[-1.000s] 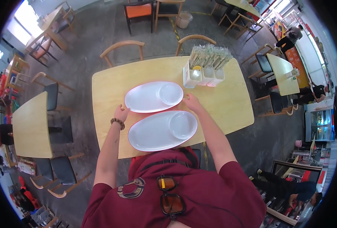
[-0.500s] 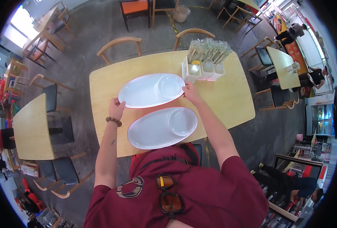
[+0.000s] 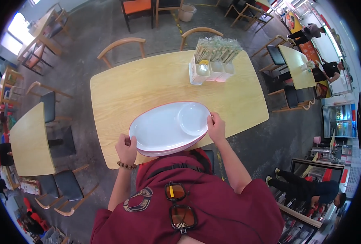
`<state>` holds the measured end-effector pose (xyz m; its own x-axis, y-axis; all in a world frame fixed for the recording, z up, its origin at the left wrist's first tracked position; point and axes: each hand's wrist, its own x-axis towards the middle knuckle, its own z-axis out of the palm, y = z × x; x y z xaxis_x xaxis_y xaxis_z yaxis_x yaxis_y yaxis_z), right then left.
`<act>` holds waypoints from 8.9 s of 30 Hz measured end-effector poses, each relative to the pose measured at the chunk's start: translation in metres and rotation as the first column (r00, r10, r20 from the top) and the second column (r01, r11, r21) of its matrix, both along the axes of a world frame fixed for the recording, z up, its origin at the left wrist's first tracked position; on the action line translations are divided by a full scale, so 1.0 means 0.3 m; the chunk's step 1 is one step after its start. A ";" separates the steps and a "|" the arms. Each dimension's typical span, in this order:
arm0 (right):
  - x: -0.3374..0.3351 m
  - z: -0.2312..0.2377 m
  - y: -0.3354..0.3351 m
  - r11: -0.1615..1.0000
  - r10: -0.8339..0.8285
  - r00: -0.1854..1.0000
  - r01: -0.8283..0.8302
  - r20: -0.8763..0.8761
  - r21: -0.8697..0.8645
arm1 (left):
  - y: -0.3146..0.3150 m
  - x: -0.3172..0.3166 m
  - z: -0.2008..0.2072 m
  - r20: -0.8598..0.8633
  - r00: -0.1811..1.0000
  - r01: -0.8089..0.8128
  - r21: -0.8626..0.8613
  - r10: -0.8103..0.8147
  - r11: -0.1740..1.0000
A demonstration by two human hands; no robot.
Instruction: Sorting and stacking large plates and organizing chopsticks and containers on a dining table.
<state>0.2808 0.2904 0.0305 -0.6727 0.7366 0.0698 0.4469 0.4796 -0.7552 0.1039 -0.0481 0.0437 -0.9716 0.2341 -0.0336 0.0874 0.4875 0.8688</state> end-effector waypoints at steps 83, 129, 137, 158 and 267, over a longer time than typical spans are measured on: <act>-0.379 -0.341 0.247 0.587 0.026 0.956 -0.251 -0.292 -0.770 | 0.131 -0.327 -0.579 0.283 0.959 -0.188 0.646 -0.003 0.740; -0.341 -0.316 0.347 0.881 0.428 0.793 -0.474 -0.434 0.004 | 0.286 -0.277 -0.418 -0.114 0.957 -0.169 0.531 0.267 0.831; -0.430 -0.277 0.371 0.907 0.412 0.851 -0.346 -0.327 0.242 | 0.215 -0.428 -0.368 -0.314 0.909 -0.204 0.233 0.272 0.951; 0.266 -0.254 0.313 0.834 0.383 0.882 -0.458 -0.273 -0.309 | 0.089 0.399 -0.266 -0.080 0.996 -0.031 0.191 0.047 0.981; -0.376 -0.288 0.421 0.820 0.483 0.833 -0.538 -0.271 -0.194 | 0.239 -0.211 -0.303 0.125 0.991 0.019 0.154 -0.039 0.988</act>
<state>0.1680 0.4168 -0.0558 -0.9478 0.3008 0.1057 0.0163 0.3769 -0.9261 0.0406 0.0237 -0.0473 -0.9545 0.2739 -0.1178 -0.0161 0.3472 0.9376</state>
